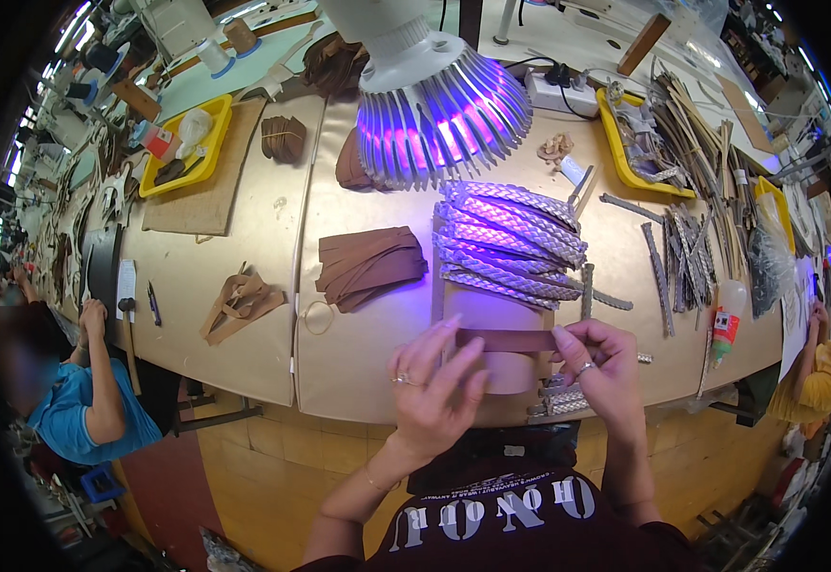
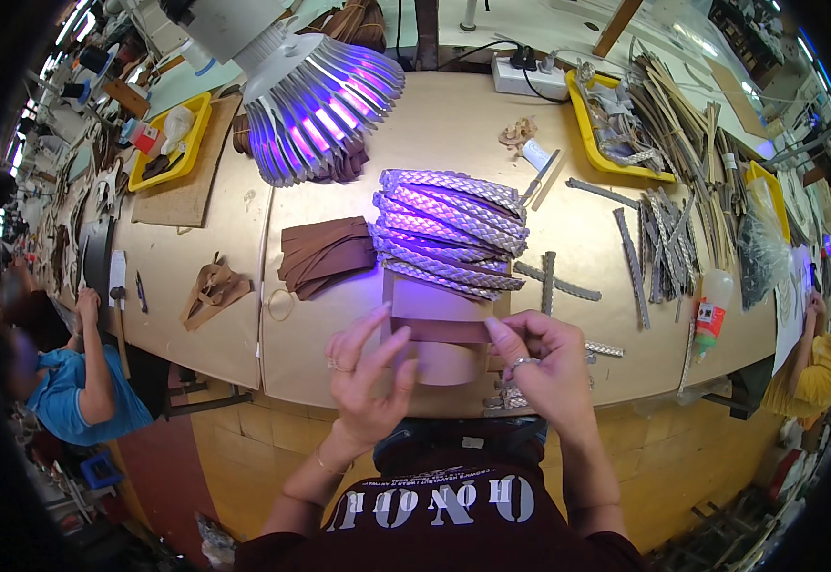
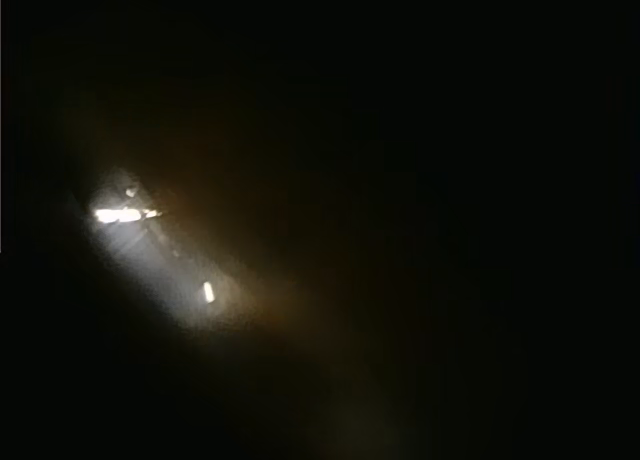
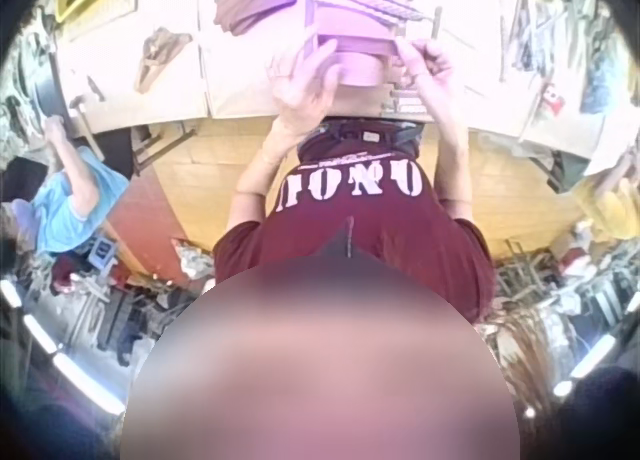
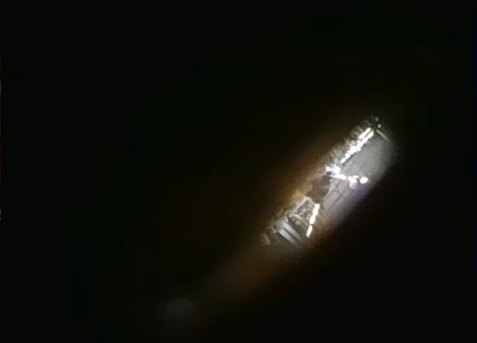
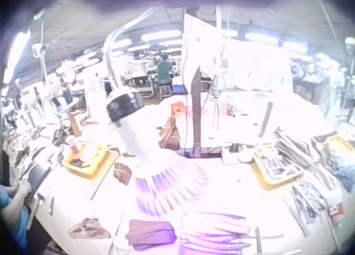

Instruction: The person repeatedly picks up short braided cords and wraps them around a rectangular cardboard block, stacking them in layers. The cords are handled one at a time and placed neatly on top of previous wraps.

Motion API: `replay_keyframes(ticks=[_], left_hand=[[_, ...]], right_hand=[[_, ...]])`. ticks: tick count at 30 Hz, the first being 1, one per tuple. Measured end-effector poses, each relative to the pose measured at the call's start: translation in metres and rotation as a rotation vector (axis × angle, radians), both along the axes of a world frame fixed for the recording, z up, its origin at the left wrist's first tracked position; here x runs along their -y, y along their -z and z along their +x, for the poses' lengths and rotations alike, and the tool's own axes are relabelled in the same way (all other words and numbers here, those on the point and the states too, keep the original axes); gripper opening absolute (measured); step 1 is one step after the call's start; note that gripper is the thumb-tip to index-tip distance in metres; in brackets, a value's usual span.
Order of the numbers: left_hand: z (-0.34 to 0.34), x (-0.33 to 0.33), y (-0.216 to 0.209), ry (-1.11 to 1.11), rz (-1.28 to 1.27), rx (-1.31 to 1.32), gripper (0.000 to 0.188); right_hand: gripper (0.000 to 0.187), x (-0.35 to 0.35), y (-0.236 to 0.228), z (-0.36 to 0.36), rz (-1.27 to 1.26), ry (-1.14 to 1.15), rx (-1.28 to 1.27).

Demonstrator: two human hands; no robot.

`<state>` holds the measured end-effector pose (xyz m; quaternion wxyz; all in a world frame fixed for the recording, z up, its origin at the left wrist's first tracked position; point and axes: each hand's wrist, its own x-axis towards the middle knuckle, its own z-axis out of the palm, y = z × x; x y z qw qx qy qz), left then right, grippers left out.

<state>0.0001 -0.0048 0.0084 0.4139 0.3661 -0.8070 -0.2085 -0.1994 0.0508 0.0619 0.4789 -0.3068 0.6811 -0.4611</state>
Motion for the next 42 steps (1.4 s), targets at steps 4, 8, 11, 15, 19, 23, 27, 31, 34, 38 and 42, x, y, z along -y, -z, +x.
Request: replay_keyframes(ticks=[4,8,11,15,19,23,27,31,34,38,42], left_hand=[[0.007,-0.003,0.004,-0.061,0.097,0.004,0.034],[0.003,-0.002,0.009,-0.109,0.292,-0.117,0.032],[-0.005,0.011,0.016,-0.069,0.568,-0.311,0.028],[-0.013,0.022,0.024,-0.076,0.696,-0.402,0.022],[-0.013,0.026,0.027,-0.106,0.625,-0.398,0.021],[0.005,0.059,0.028,-0.266,0.242,-0.205,0.013],[0.024,0.120,0.034,-0.277,0.058,0.180,0.015],[0.030,0.144,0.038,-0.153,0.151,0.398,0.015],[0.032,0.143,0.040,-0.137,0.177,0.390,0.016],[0.035,0.145,0.041,-0.123,0.191,0.329,0.017],[0.041,0.149,0.040,-0.082,0.270,0.290,0.014]], right_hand=[[0.021,-0.004,0.011,-0.005,0.002,0.074,0.020],[0.022,0.000,0.013,-0.001,-0.034,0.074,0.069],[0.024,0.002,0.014,0.002,-0.034,0.071,0.081],[0.022,0.004,0.023,0.003,0.002,0.095,0.050],[0.019,0.003,0.037,0.008,-0.067,0.155,-0.145],[0.019,-0.004,0.038,0.005,-0.172,0.241,-0.217],[0.016,-0.007,0.023,-0.005,-0.128,0.183,-0.403],[0.014,-0.002,0.006,-0.004,-0.297,0.092,-0.580],[0.012,0.004,-0.003,0.002,-0.348,0.062,-0.585],[0.013,0.010,-0.009,0.010,-0.339,0.007,-0.543],[0.013,0.014,-0.011,0.014,-0.378,-0.036,-0.581]])
